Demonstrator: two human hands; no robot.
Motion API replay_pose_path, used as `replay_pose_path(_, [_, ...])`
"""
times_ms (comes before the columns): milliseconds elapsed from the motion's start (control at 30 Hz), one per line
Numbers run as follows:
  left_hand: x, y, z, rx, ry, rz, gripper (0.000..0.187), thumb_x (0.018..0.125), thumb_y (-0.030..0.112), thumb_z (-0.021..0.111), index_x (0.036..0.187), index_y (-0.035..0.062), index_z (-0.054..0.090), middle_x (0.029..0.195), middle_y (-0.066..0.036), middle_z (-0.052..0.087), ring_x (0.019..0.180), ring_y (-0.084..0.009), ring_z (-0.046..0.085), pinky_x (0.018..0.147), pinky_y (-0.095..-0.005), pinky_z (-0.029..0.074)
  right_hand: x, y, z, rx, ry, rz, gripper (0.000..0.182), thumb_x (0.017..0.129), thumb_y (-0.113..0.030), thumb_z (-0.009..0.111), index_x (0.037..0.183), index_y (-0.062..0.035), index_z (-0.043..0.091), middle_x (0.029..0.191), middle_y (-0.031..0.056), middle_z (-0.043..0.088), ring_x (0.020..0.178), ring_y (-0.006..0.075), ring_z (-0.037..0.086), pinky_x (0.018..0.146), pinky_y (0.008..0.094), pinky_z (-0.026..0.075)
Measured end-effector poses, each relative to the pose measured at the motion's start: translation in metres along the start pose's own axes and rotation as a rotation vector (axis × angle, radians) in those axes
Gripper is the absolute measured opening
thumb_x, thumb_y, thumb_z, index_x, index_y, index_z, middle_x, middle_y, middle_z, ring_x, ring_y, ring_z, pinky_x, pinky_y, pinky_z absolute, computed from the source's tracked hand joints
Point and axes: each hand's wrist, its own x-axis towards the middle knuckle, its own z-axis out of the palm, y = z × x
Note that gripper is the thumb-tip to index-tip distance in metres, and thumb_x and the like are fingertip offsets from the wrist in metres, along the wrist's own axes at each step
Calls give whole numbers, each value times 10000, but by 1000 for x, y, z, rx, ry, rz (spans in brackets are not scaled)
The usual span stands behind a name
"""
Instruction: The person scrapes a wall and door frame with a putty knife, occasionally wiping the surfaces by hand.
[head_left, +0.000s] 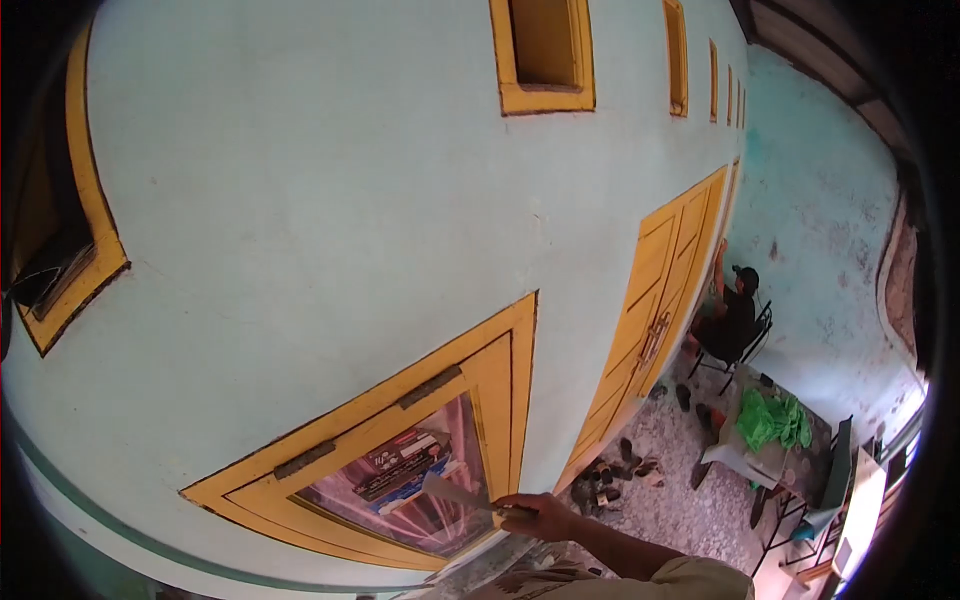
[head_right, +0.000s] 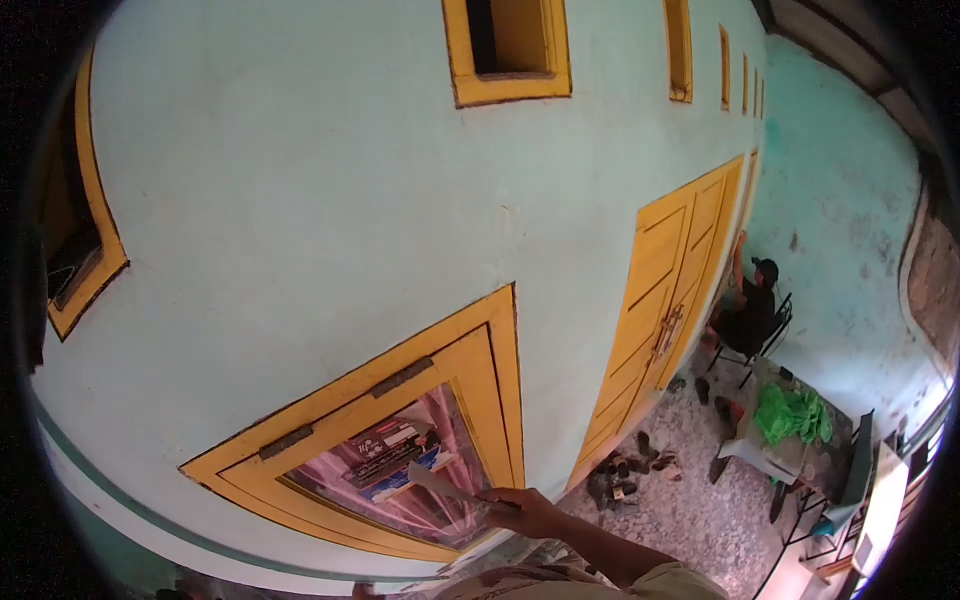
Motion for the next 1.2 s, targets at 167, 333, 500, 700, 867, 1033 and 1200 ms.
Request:
replay_pose_path(167, [60,241,-62,-188,-15,643,202,789,74,655,987,36,642,1100,-176,628,1068,-343,596,896,-461,476,-9,-25,-15,408,146,54,321,943,-119,631,1246,-18,600,868,30,648,710,81,557,635,254,467])
replay_pose_path(333, [73,395,-134,110,603,1202,284,769,33,648,1051,4,626,1247,-254,535,1193,-476,499,952,-560,435,0,-78,-43,417,530,-294,324,952,-36,538,1273,-3,559,875,11,577,694,74,509,619,223,415])
replay_pose_path(500, [110,439,-117,347,587,1125,472,852,224,637,1276,29,569,1384,-216,484,1273,-410,458,1038,-618,305,36,-112,-85,-36,688,-523,340,898,-26,604,1236,6,577,943,85,588,803,169,542,694,298,447])
replay_pose_path(700, [133,412,-71,534,571,1047,649,858,395,641,1349,-9,510,1447,-224,429,1329,-406,412,1093,-644,197,81,-149,-106,-499,855,-799,385,829,13,645,1212,-17,611,853,118,615,753,252,582,622,327,488])
replay_pose_path(867, [130,414,-72,509,531,1011,705,832,439,663,1348,-13,500,1442,-227,433,1305,-412,433,1080,-650,210,118,-188,-106,-565,889,-894,449,813,29,657,1250,-64,607,758,91,585,644,227,564,522,326,478])
replay_pose_path(1033, [126,417,-76,477,459,983,713,810,404,692,1357,-7,491,1449,-216,425,1305,-406,435,1063,-663,233,140,-233,-114,-500,880,-930,453,817,38,653,1256,-67,610,748,80,583,584,205,536,486,303,454])
replay_pose_path(1200, [107,422,-82,367,374,950,692,809,306,700,1381,-3,461,1473,-194,399,1315,-393,429,1079,-641,238,154,-196,-104,-469,891,-967,428,832,23,646,1252,-48,609,768,88,605,618,229,548,529,327,465])
